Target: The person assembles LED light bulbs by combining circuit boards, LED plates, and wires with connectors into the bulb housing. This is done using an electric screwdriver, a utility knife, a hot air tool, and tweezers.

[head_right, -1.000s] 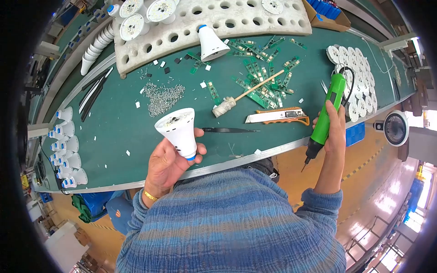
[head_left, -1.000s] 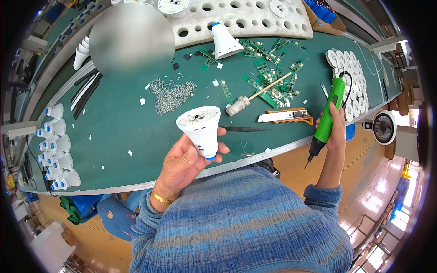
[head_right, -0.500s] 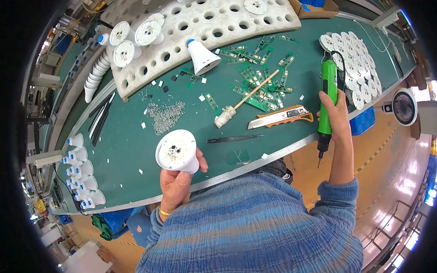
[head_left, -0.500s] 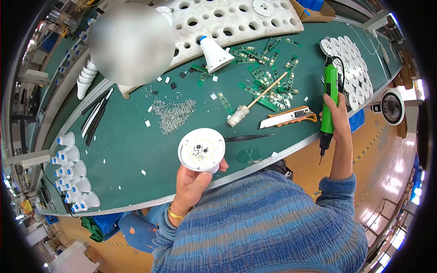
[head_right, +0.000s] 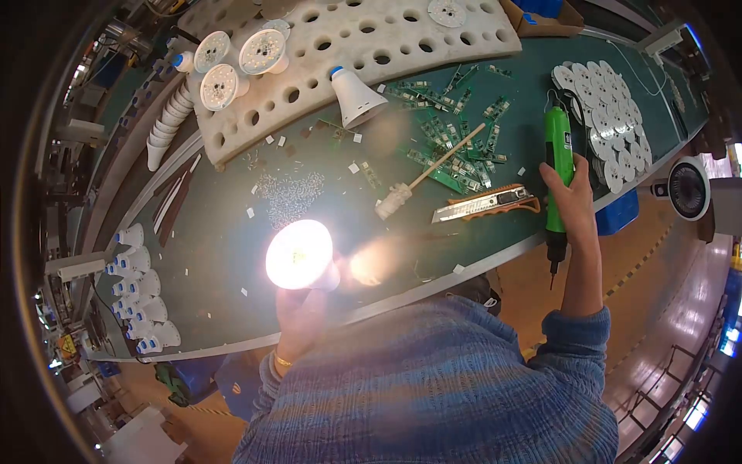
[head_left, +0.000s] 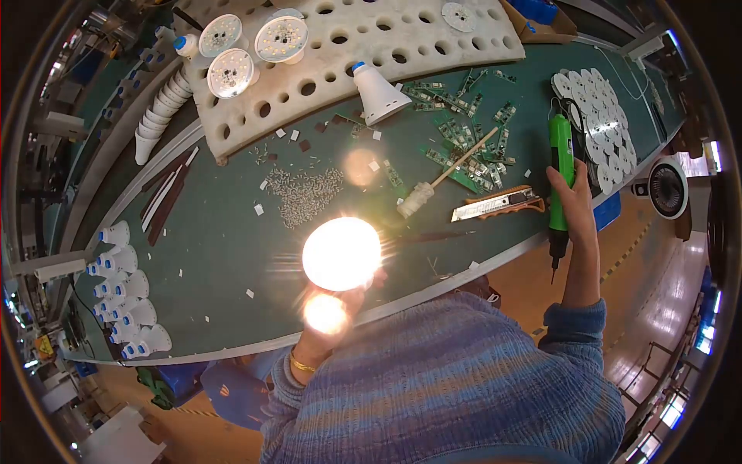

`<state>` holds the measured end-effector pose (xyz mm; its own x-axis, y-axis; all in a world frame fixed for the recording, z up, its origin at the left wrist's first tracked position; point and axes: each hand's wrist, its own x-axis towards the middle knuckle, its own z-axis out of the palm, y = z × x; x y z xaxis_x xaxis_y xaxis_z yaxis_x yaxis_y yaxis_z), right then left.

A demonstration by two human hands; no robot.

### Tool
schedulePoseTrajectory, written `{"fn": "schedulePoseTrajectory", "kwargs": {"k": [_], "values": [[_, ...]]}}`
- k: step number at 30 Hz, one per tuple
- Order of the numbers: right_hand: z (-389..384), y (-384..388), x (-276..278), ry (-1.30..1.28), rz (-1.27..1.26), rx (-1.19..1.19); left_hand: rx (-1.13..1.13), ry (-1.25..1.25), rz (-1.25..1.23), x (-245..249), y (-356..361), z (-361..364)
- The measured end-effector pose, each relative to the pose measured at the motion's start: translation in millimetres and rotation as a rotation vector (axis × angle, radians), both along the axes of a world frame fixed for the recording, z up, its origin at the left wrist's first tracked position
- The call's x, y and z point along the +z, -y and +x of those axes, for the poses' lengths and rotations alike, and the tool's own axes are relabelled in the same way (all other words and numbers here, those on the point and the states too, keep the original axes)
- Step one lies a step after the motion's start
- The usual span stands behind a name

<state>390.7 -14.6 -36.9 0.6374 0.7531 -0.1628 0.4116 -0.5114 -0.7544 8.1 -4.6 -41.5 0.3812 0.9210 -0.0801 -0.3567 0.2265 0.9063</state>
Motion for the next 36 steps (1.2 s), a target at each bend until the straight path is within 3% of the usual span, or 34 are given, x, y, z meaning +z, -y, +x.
{"fn": "schedulePoseTrajectory", "kwargs": {"k": [3, 9, 17, 24, 27, 36], "values": [[2, 0, -2, -0.002, -0.023, 0.004, 0.045, 0.198, -0.213, -1, 3, 0], [-2, -3, 3, 0.000, -0.036, -0.024, -0.098, 0.043, 0.081, -6, -3, -4], [8, -4, -2, -0.143, 0.001, -0.018, -0.057, 0.502, -0.237, 3, -4, -8], [6, -4, -1, -0.155, -0.004, -0.014, 0.053, 0.543, -0.412, 9, 1, -12], [2, -5, 1, -0.079, -0.014, -0.006, 0.056, 0.695, -0.457, 7, 2, -14], [0, 0, -3, 0.026, 0.027, 0.026, 0.065, 0.650, -0.400, 14, 9, -17]]}}
